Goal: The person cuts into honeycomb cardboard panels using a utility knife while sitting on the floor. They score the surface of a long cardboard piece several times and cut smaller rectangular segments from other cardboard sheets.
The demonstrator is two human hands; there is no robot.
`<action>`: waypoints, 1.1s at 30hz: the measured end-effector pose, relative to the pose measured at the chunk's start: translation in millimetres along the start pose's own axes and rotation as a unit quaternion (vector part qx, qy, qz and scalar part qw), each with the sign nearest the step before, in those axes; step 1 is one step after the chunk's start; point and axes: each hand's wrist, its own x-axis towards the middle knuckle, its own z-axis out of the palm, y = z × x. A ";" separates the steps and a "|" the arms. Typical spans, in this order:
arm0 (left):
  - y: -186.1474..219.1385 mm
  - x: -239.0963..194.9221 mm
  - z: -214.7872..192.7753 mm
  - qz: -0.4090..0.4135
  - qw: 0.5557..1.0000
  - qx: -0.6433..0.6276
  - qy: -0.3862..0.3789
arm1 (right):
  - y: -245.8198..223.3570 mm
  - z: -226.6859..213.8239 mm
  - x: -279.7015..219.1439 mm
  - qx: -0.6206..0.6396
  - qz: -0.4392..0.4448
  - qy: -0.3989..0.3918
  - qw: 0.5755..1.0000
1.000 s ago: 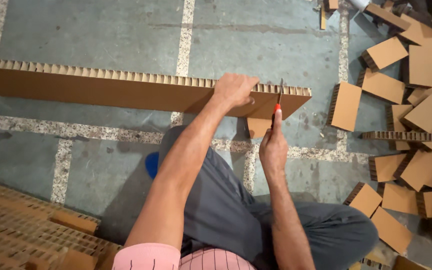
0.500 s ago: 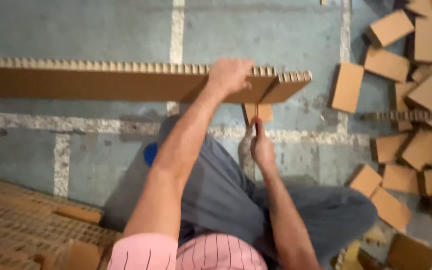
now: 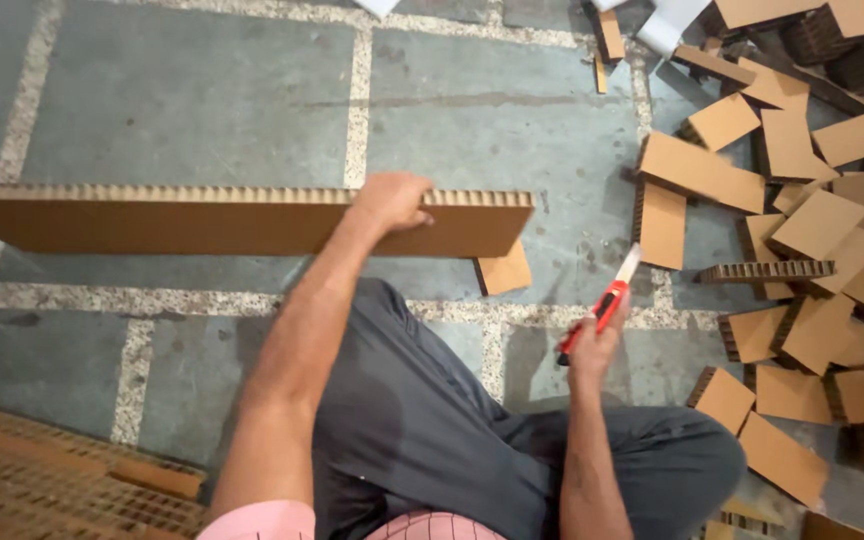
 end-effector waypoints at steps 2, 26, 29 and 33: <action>17.2 4.1 10.5 0.015 1.000 -0.009 0.007 | -7.4 22.3 -15.6 -0.022 -0.044 -0.030 0.998; 60.5 28.7 29.3 0.045 0.995 -0.034 0.081 | -38.5 106.0 -22.0 -0.449 -0.259 -0.108 0.848; 55.5 33.1 27.5 0.063 0.991 -0.038 0.115 | -33.4 114.1 -6.5 -0.478 -0.211 -0.112 0.845; 53.8 23.8 41.7 0.066 0.988 -0.059 0.127 | 14.6 100.7 -11.3 -0.408 -0.257 -0.123 0.867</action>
